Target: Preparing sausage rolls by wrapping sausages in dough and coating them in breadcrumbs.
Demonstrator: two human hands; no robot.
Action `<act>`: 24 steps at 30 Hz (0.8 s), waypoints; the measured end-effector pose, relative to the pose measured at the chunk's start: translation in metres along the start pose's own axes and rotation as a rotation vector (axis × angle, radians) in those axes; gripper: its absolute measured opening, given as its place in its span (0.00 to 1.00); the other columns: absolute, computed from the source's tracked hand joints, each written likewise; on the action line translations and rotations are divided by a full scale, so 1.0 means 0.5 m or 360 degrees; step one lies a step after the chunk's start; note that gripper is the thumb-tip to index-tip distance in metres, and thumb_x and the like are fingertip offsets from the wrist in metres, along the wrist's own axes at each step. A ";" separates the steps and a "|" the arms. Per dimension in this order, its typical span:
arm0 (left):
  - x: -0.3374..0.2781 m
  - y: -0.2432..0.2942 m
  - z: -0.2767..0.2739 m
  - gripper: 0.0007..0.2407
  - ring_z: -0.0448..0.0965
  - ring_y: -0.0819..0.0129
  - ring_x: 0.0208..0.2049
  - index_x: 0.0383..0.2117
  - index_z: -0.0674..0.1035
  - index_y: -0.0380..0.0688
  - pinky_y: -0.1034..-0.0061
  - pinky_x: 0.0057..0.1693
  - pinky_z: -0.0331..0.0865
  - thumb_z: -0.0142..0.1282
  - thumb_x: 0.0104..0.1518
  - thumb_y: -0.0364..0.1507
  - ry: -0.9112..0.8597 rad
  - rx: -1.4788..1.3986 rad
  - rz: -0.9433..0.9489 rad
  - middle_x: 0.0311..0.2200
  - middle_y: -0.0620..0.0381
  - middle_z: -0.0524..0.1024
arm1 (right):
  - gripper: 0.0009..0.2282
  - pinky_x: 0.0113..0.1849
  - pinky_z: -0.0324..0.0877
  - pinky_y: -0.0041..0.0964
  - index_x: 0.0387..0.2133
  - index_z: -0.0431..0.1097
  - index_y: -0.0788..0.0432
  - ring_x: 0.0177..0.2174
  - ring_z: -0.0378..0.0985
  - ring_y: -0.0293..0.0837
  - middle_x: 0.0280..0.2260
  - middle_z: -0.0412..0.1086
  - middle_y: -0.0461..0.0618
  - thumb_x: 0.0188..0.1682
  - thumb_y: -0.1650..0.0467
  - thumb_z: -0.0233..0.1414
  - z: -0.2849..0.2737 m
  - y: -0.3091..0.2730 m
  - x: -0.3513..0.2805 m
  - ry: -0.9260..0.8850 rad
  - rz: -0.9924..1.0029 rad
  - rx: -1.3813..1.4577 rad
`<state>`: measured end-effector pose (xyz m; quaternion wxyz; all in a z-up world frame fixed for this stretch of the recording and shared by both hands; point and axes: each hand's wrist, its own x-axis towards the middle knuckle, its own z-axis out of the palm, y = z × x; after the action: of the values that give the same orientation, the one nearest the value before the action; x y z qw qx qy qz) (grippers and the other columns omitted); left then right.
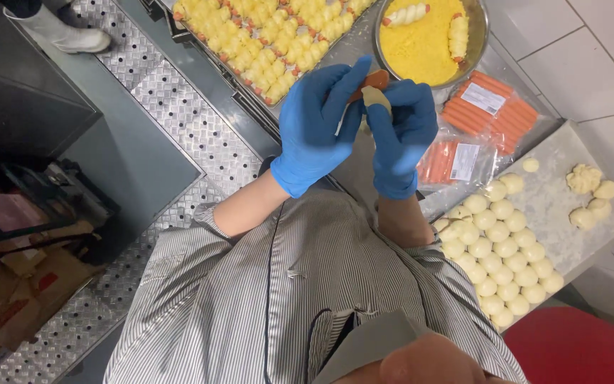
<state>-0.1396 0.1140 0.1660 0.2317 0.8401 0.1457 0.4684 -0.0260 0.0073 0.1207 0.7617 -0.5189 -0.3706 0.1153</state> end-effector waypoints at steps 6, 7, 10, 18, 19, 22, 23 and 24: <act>-0.023 -0.023 0.009 0.26 0.78 0.61 0.42 0.61 0.73 0.48 0.72 0.46 0.73 0.63 0.54 0.20 -0.0050 -0.0150 0.0005 0.47 0.57 0.76 | 0.05 0.32 0.62 0.26 0.36 0.64 0.60 0.28 0.66 0.32 0.32 0.68 0.46 0.58 0.79 0.53 0.022 -0.035 0.013 -0.0025 0.0271 0.0088; -0.025 -0.032 0.013 0.26 0.78 0.61 0.40 0.60 0.74 0.47 0.72 0.45 0.72 0.62 0.51 0.19 -0.0095 -0.0172 0.0049 0.48 0.56 0.77 | 0.07 0.30 0.61 0.26 0.34 0.63 0.59 0.27 0.65 0.31 0.30 0.67 0.45 0.58 0.79 0.53 0.024 -0.039 0.014 -0.0012 0.0353 0.0135; -0.028 -0.054 0.017 0.25 0.77 0.63 0.37 0.57 0.77 0.50 0.73 0.43 0.71 0.62 0.49 0.18 -0.0136 -0.0056 0.0323 0.51 0.55 0.79 | 0.08 0.28 0.58 0.26 0.32 0.61 0.57 0.25 0.62 0.30 0.28 0.66 0.44 0.59 0.78 0.52 0.024 -0.043 0.012 0.0040 0.0411 0.0294; -0.013 -0.043 -0.009 0.20 0.76 0.66 0.33 0.57 0.78 0.45 0.72 0.40 0.70 0.68 0.56 0.25 -0.0067 0.0061 0.0317 0.43 0.58 0.79 | 0.07 0.28 0.62 0.26 0.44 0.63 0.61 0.25 0.66 0.32 0.33 0.68 0.46 0.54 0.78 0.50 0.012 -0.091 0.025 -0.0130 0.0441 0.0135; -0.007 -0.036 -0.015 0.20 0.76 0.65 0.32 0.55 0.79 0.45 0.71 0.40 0.70 0.69 0.56 0.26 -0.0055 0.0006 0.0209 0.40 0.57 0.78 | 0.14 0.32 0.66 0.27 0.51 0.63 0.61 0.29 0.68 0.33 0.37 0.68 0.46 0.51 0.78 0.49 0.014 -0.104 0.031 -0.0192 0.0415 0.0084; 0.012 -0.012 -0.051 0.14 0.79 0.66 0.33 0.53 0.78 0.41 0.74 0.41 0.72 0.63 0.62 0.23 -0.0172 -0.0480 -0.0073 0.37 0.53 0.78 | 0.23 0.42 0.71 0.29 0.62 0.60 0.62 0.41 0.71 0.35 0.51 0.66 0.47 0.50 0.78 0.47 -0.002 -0.103 0.045 -0.0458 0.0370 0.0137; 0.010 -0.011 -0.051 0.14 0.79 0.66 0.33 0.53 0.78 0.41 0.74 0.41 0.72 0.63 0.62 0.23 -0.0161 -0.0480 -0.0079 0.37 0.53 0.78 | 0.23 0.42 0.71 0.29 0.62 0.60 0.62 0.41 0.71 0.35 0.51 0.66 0.47 0.50 0.78 0.47 -0.012 -0.097 0.045 -0.0469 0.0373 0.0132; 0.008 -0.011 -0.052 0.12 0.80 0.67 0.34 0.52 0.78 0.40 0.76 0.42 0.73 0.61 0.64 0.23 -0.0223 -0.0695 -0.0174 0.37 0.53 0.79 | 0.23 0.45 0.72 0.31 0.62 0.60 0.63 0.45 0.72 0.36 0.55 0.66 0.48 0.51 0.78 0.47 -0.020 -0.091 0.045 -0.0548 0.0410 0.0129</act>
<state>-0.1600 0.1269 0.1778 0.4424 0.7915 0.0698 0.4159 -0.0126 -0.0069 0.1685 0.6863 -0.5035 -0.4211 0.3133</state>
